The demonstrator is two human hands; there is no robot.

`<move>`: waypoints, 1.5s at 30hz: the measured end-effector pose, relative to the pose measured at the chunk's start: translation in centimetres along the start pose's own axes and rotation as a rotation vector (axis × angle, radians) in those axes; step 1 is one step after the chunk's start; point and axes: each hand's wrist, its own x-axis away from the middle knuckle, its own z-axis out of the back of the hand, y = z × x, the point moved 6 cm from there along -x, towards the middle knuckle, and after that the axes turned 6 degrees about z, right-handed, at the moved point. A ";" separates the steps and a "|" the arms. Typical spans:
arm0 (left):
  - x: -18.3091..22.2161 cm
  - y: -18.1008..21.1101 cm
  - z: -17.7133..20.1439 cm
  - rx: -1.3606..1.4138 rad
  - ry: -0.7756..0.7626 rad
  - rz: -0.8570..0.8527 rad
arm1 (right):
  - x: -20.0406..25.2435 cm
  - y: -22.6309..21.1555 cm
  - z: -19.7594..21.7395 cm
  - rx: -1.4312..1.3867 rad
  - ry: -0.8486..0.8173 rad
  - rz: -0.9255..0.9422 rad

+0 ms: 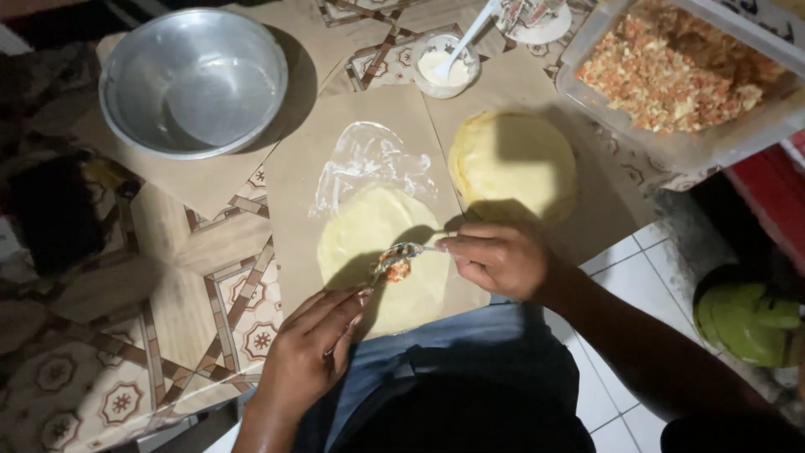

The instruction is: Preparing spring rolls by placing filling on dough sheets and folding them into rectangular shapes.

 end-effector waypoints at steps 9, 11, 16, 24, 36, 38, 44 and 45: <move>0.9 -1.3 -0.1 -0.012 -0.012 0.062 | -1.5 -0.3 2.7 -0.003 0.079 -0.044; 1.0 -1.5 -0.2 -0.018 -0.020 0.044 | -1.9 -0.5 3.7 -0.153 0.092 -0.120; 1.0 -1.3 -0.3 -0.043 -0.036 0.038 | -1.2 -1.1 2.3 -0.134 0.082 -0.054; 1.0 -0.4 0.4 -0.038 -0.037 -0.013 | -0.5 -1.4 -0.2 -0.036 0.001 -0.011; -0.2 -5.1 0.8 0.529 0.112 0.730 | -2.3 -2.2 4.4 -0.178 0.195 -0.039; -1.5 -4.7 0.8 0.622 0.048 0.794 | -3.3 -3.1 4.5 -0.226 0.133 0.056; -3.6 -3.8 2.2 0.426 -0.087 0.968 | -3.2 -1.8 1.0 0.143 0.046 0.142; -3.5 -4.1 2.4 0.426 -0.085 0.968 | -2.7 -1.7 0.8 0.143 0.046 0.143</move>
